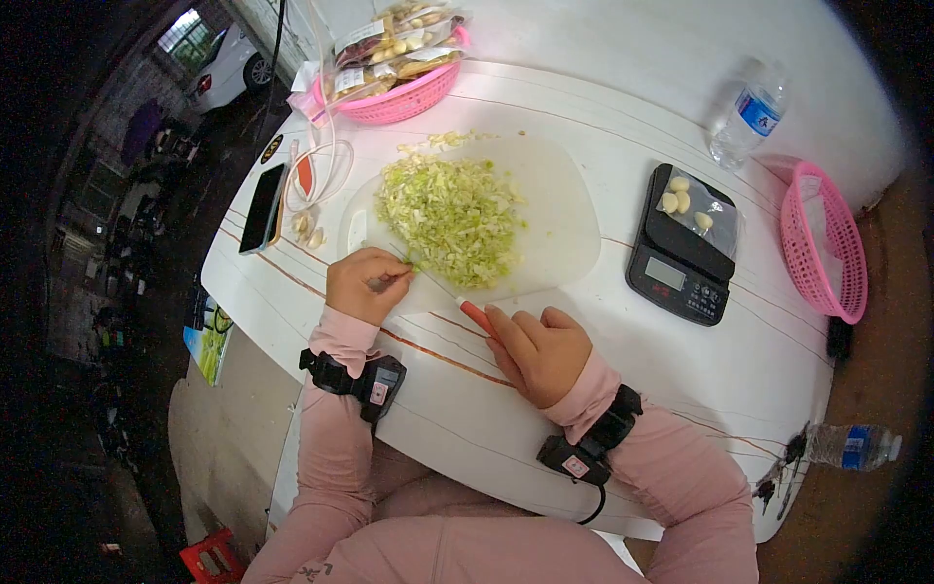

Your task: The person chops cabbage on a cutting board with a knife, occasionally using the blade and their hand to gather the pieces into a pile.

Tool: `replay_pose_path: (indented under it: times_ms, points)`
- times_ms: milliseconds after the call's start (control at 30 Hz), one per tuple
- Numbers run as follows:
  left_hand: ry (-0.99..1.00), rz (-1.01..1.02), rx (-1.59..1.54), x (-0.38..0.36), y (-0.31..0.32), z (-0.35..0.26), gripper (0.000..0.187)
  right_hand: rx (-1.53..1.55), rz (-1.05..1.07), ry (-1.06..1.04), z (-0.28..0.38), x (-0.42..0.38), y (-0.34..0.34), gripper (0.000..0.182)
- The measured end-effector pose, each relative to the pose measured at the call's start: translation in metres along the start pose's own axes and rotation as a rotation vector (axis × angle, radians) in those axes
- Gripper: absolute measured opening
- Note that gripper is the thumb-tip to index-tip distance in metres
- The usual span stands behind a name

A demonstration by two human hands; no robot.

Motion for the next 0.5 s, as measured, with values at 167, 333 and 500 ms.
replay_pose_path:
  times_ms: [167, 333, 500]
  points:
    - [0.008, 0.003, 0.052, 0.000, -0.001, 0.001, 0.008, -0.070, 0.041, -0.007, 0.001, -0.003, 0.006, 0.034]
    - [0.040, -0.022, 0.048, 0.000, 0.000, 0.003, 0.007, -0.103, 0.053, -0.037, 0.007, -0.003, 0.006, 0.035]
    - [0.078, -0.003, 0.073, 0.003, 0.001, 0.001, 0.006, -0.114, 0.077, -0.041, 0.013, -0.001, 0.008, 0.035]
Point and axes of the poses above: each hand's wrist, its own x-axis towards the middle knuckle, its own y-axis out of the palm, z = x × y, the point moved 6 cm from there along x, towards the middle knuckle, and after that the axes turned 5 degrees about y, right-handed, at the moved point
